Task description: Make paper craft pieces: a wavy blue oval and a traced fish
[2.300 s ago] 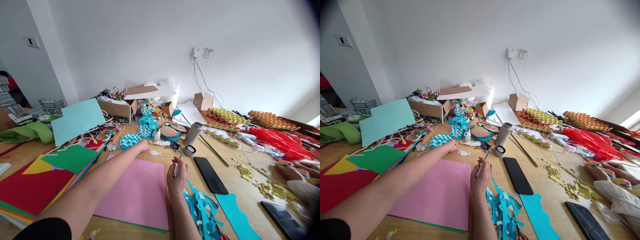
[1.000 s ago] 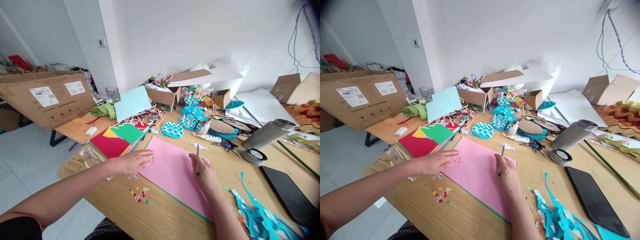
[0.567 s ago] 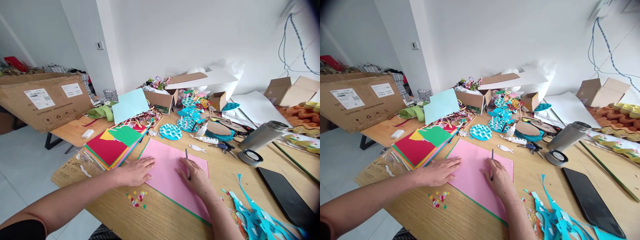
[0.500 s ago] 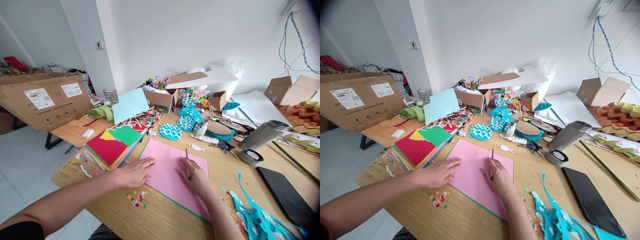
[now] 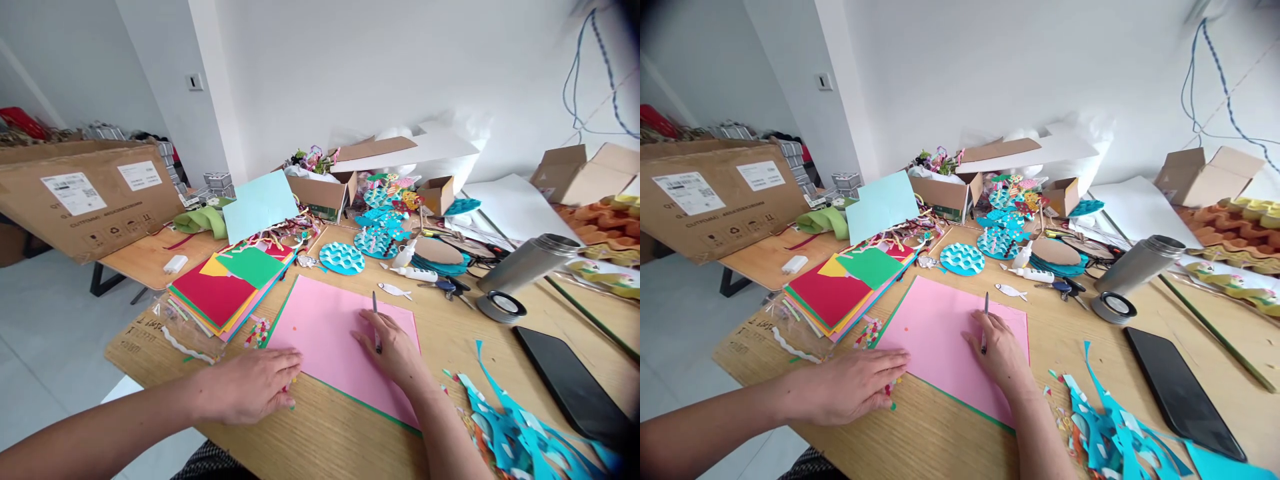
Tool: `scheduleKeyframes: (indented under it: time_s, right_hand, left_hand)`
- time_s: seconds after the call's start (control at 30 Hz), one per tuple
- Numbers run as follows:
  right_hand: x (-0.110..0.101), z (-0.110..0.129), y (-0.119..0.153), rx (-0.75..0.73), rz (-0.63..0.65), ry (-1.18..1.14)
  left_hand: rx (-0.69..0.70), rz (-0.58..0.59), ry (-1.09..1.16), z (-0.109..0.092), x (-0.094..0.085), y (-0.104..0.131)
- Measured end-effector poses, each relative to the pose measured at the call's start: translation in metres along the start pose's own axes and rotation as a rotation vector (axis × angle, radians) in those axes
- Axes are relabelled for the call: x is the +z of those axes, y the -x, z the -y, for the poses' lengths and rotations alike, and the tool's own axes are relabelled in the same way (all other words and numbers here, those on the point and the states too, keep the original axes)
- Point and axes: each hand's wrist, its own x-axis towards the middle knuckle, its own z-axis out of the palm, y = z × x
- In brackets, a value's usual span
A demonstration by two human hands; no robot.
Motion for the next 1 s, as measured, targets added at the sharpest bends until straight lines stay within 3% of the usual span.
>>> scheduleKeyframes:
  time_s: [0.17, 0.27, 0.4, 0.53, 0.7, 0.9, 1.0]
  right_hand:
    - [0.001, 0.001, 0.000, 0.001, -0.017, 0.009]
    - [0.002, 0.000, 0.000, -0.006, -0.029, 0.006]
    - [0.000, 0.001, 0.000, -0.003, -0.030, -0.001]
    - [0.000, 0.001, 0.000, 0.004, -0.024, 0.002]
    - [0.002, 0.000, -0.001, 0.006, -0.021, -0.003]
    - [0.000, 0.001, 0.000, 0.004, -0.021, -0.002]
    - [0.000, 0.001, 0.000, 0.011, -0.021, -0.009]
  left_hand:
    - [-0.012, -0.018, 0.011, -0.006, -0.014, 0.001]
    - [-0.081, -0.081, -0.053, 0.002, -0.019, -0.013]
    - [-0.118, -0.099, -0.082, 0.016, -0.013, -0.029]
    - [-0.083, -0.052, -0.053, 0.013, -0.009, -0.017]
    - [-0.013, 0.038, 0.108, -0.003, -0.021, 0.008]
    - [-0.063, -0.008, 0.095, -0.005, -0.021, -0.002]
    - [-0.076, 0.031, 0.059, -0.007, -0.016, -0.002]
